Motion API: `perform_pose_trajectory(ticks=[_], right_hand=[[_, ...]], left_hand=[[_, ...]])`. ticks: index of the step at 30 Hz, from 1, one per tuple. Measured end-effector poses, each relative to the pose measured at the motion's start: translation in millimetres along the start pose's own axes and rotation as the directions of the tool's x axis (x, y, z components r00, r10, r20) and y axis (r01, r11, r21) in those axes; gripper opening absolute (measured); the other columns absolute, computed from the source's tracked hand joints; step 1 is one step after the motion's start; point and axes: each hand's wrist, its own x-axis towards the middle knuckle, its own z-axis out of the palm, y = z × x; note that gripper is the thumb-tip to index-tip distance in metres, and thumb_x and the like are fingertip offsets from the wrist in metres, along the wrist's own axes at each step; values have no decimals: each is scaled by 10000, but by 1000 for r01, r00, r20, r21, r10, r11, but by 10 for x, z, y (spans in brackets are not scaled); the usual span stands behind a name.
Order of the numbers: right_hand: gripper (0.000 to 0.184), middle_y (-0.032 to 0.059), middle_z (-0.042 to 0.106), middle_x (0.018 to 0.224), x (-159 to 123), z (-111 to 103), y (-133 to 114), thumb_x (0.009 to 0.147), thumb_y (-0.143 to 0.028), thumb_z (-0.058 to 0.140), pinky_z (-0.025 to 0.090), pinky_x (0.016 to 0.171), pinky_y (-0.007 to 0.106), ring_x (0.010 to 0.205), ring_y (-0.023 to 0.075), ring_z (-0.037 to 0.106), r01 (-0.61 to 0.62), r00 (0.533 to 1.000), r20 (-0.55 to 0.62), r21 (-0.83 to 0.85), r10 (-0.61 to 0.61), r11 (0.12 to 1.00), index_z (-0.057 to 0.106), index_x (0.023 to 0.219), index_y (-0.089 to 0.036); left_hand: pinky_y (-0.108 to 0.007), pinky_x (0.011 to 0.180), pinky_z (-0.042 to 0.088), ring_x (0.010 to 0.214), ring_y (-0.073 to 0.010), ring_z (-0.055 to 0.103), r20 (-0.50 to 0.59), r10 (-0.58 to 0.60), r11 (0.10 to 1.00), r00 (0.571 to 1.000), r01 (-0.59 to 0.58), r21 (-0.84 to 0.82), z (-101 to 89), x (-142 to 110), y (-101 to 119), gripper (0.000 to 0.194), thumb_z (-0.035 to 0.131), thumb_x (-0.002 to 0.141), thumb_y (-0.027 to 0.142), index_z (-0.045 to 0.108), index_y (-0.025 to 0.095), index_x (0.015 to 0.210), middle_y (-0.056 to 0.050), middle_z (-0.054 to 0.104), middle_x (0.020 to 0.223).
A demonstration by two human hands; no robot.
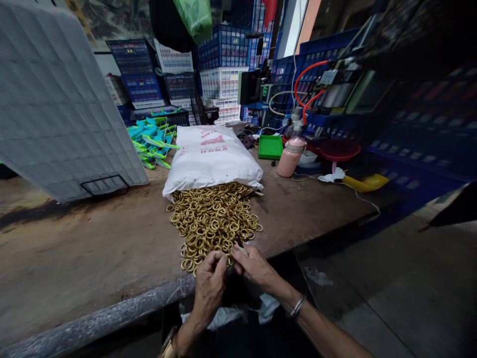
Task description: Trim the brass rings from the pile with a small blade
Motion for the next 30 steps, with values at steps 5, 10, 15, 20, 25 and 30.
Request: perform_pose_trajectory(ticks=[5, 10, 15, 20, 25, 30], right_hand=[[350, -52, 412, 507, 44, 41, 3, 841, -413, 393, 306, 511, 198, 489, 74, 363, 24, 999, -24, 0, -24, 1000, 439, 586, -176], [281, -56, 413, 529, 60, 35, -96, 821, -364, 431, 299, 521, 203, 525, 82, 380, 52, 995, -71, -172, -65, 984, 455, 615, -174], [276, -52, 422, 577, 35, 54, -158, 835, -361, 413, 289, 526, 202, 549, 80, 374, 146, 984, -56, -301, -171, 942, 454, 636, -174], [261, -47, 404, 567, 39, 26, -69, 848, -325, 366, 297, 519, 201, 537, 89, 374, 146, 980, -80, -325, -181, 934, 429, 637, -185], [127, -23, 504, 630, -47, 4, -2, 764, -125, 376, 316, 565, 206, 587, 110, 455, 173, 980, -6, -476, -200, 862, 478, 755, -199], [268, -1, 552, 708, -114, 41, -16, 646, -31, 355, 315, 604, 211, 663, 127, 501, 226, 973, 90, -565, -213, 793, 468, 820, -200]], left_hand=[[-164, 353, 263, 367, -50, 315, 49, -84, 996, 995, 86, -39, -31, -48, 10, 264, 521, 760, 430, 519, 174, 696, 79, 409, 471], [-141, 335, 252, 359, -36, 305, 168, -241, 940, 956, 273, -204, -55, -100, 61, 276, 521, 765, 440, 444, 185, 694, 84, 405, 489], [-130, 340, 225, 370, -26, 310, 238, -261, 892, 936, 328, -312, -65, -107, 63, 268, 535, 770, 416, 428, 179, 702, 81, 414, 504], [-128, 347, 190, 373, -17, 286, 236, -277, 871, 931, 347, -347, -62, -127, 114, 267, 552, 759, 413, 430, 179, 720, 84, 411, 516], [-136, 364, 189, 380, -16, 270, 189, -245, 897, 951, 296, -329, -58, -115, 140, 297, 568, 739, 440, 433, 178, 703, 87, 402, 509], [-148, 387, 203, 407, -24, 265, 140, -188, 939, 972, 219, -265, -57, -98, 132, 323, 570, 724, 461, 438, 173, 665, 84, 384, 508]])
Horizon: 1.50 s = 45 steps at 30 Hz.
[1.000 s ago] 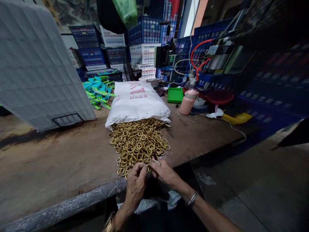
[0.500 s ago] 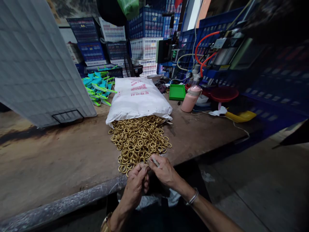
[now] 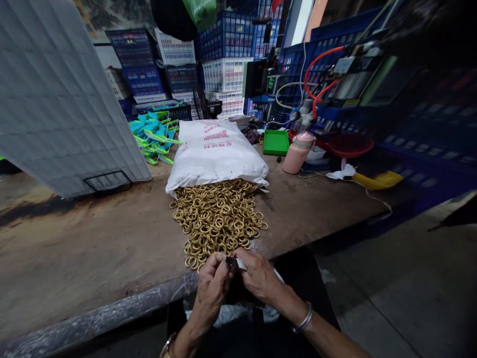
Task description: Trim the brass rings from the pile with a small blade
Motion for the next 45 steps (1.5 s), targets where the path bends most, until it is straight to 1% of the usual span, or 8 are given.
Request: perform_pose_trajectory(ticks=[7, 13, 18, 23, 26, 31, 37, 45], right_hand=[[311, 10, 544, 701, 5, 87, 24, 601, -27, 340, 286, 589, 231, 648, 140, 484, 17, 999, -35, -148, -23, 989, 457, 835, -194], [290, 17, 573, 708, -5, 59, 60, 635, -39, 355, 262, 563, 233, 632, 140, 503, -56, 998, -17, -214, 54, 975, 463, 860, -187], [219, 23, 576, 660, 23, -75, 218, 698, -63, 371, 227, 536, 249, 570, 137, 497, -194, 980, -95, -291, 173, 937, 481, 853, -173], [189, 8, 578, 677, 20, -40, 177, 727, -74, 387, 243, 555, 240, 617, 141, 515, -172, 981, -125, -213, 148, 962, 489, 828, -196], [123, 5, 589, 720, 14, 47, 74, 763, -128, 426, 248, 569, 240, 652, 142, 523, -143, 986, -113, -209, 122, 967, 492, 834, -204], [99, 5, 599, 763, 45, 173, -54, 768, -149, 475, 258, 594, 242, 703, 148, 539, -125, 990, -100, -233, 104, 964, 486, 849, -205], [163, 15, 607, 812, 108, 282, -70, 774, -131, 459, 263, 618, 248, 731, 153, 541, -129, 991, -82, -281, 110, 951, 494, 911, -212], [151, 16, 597, 751, 156, 275, -10, 756, -116, 431, 257, 587, 240, 671, 146, 529, -145, 987, -99, -261, 123, 954, 478, 877, -191]], left_hand=[[-171, 419, 238, 448, -48, 300, -3, 128, 981, 992, -126, 144, -44, -11, -46, 284, 519, 771, 429, 471, 169, 665, 64, 406, 537], [-174, 407, 224, 426, -46, 280, 9, 131, 978, 991, -131, 160, -37, -73, -57, 308, 504, 779, 447, 451, 172, 650, 72, 379, 509], [-176, 360, 185, 360, -31, 265, 151, -43, 999, 988, 42, 8, 1, -284, -53, 317, 549, 749, 452, 445, 176, 634, 63, 416, 467], [-158, 328, 167, 368, -31, 340, 111, -224, 938, 968, 245, -245, -113, -311, -121, 304, 553, 747, 446, 463, 169, 661, 11, 544, 592], [-142, 348, 213, 453, -44, 421, 113, -243, 914, 963, 267, -305, -236, -305, -162, 268, 556, 763, 394, 493, 146, 681, -40, 599, 727], [-133, 369, 259, 483, -66, 487, 77, -323, 841, 943, 324, -434, -379, -343, -201, 190, 592, 746, 333, 534, 164, 813, -25, 600, 689], [-146, 403, 313, 518, -78, 511, 187, -342, 749, 921, 387, -538, -417, -315, -225, 186, 626, 715, 316, 568, 140, 726, -14, 564, 653], [-141, 397, 311, 534, -74, 516, 55, -265, 874, 963, 263, -409, -318, -216, -177, 227, 687, 664, 309, 533, 147, 705, 3, 562, 669]])
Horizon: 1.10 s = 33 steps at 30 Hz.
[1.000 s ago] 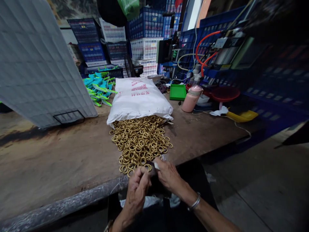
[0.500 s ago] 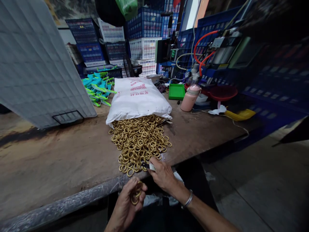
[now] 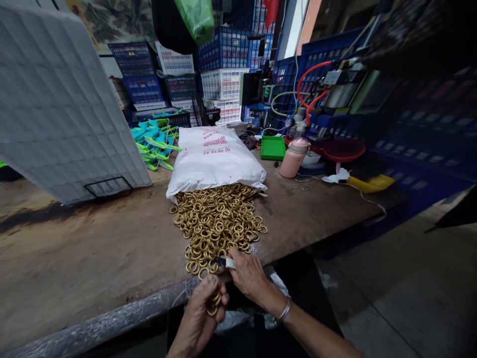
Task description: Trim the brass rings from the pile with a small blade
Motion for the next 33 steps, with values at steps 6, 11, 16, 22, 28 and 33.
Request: perform_pose_trajectory(ticks=[6, 11, 16, 22, 28, 33], right_hand=[[106, -10, 541, 693, 77, -49, 88, 746, -123, 411, 303, 573, 214, 623, 123, 491, -8, 995, -99, 258, 34, 966, 450, 803, -204], [70, -11, 515, 680, 55, -72, 40, 763, -147, 392, 342, 579, 221, 613, 122, 478, 46, 989, -148, 397, 14, 917, 431, 768, -204], [60, -20, 501, 667, 64, -112, -20, 798, -226, 403, 358, 583, 224, 610, 115, 470, 30, 986, -156, 490, 53, 871, 449, 773, -198], [231, -43, 452, 607, 126, -202, -73, 827, -349, 404, 339, 555, 205, 585, 95, 418, -27, 995, -60, 582, 75, 813, 461, 677, -184], [195, -52, 419, 597, 184, -217, -106, 789, -294, 413, 322, 550, 203, 580, 89, 393, -118, 991, 35, 671, 128, 732, 431, 632, -180], [141, -53, 436, 581, 207, -165, -57, 748, -243, 404, 319, 537, 201, 558, 87, 396, -172, 984, 100, 745, 147, 644, 442, 627, -180]], left_hand=[[-146, 336, 319, 474, -91, 517, -132, 244, 945, 961, -205, 254, 156, 100, 48, 368, 687, 618, 417, 520, 168, 831, 30, 544, 604], [-143, 327, 309, 438, -82, 492, -98, 287, 894, 953, -230, 385, 263, 204, 73, 392, 620, 668, 464, 521, 159, 894, 34, 533, 582], [-145, 338, 283, 388, -61, 431, -68, 344, 812, 937, -260, 522, 285, 332, 82, 306, 582, 703, 456, 549, 154, 737, 44, 504, 529], [-218, 545, 404, 554, -134, 509, 76, 596, 573, 800, -489, 657, 259, 380, 111, 126, 608, 696, 307, 636, 185, 678, -4, 580, 607], [-266, 694, 401, 661, -179, 549, 194, 663, 374, 723, -545, 751, 209, 401, 158, 83, 605, 685, 198, 674, 227, 721, -33, 638, 692], [-242, 631, 396, 604, -150, 529, 227, 645, 340, 730, -540, 770, 217, 404, 164, 85, 561, 740, 228, 626, 211, 688, -13, 605, 633]])
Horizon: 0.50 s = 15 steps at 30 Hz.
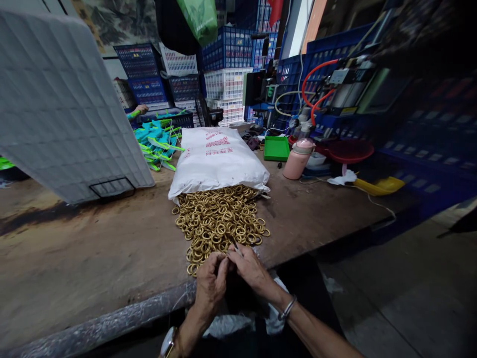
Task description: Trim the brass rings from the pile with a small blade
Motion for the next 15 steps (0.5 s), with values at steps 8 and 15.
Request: perform_pose_trajectory(ticks=[8, 15], right_hand=[[234, -24, 500, 568, 24, -61, 47, 813, -283, 343, 328, 544, 207, 539, 100, 441, -10, 1000, -28, -118, 7, 993, 496, 675, -172], [159, -9, 535, 628, -60, -80, 138, 687, -76, 397, 229, 537, 227, 569, 109, 439, 218, 975, 105, -608, -195, 763, 497, 744, -185]], left_hand=[[-166, 361, 292, 364, -62, 389, 90, -266, 930, 960, 280, -238, 58, 8, -38, 227, 517, 772, 406, 484, 189, 712, 59, 484, 510], [-154, 374, 318, 375, -50, 407, 88, -278, 919, 957, 291, -266, 65, 39, -99, 193, 500, 773, 383, 458, 195, 781, 76, 482, 541]])
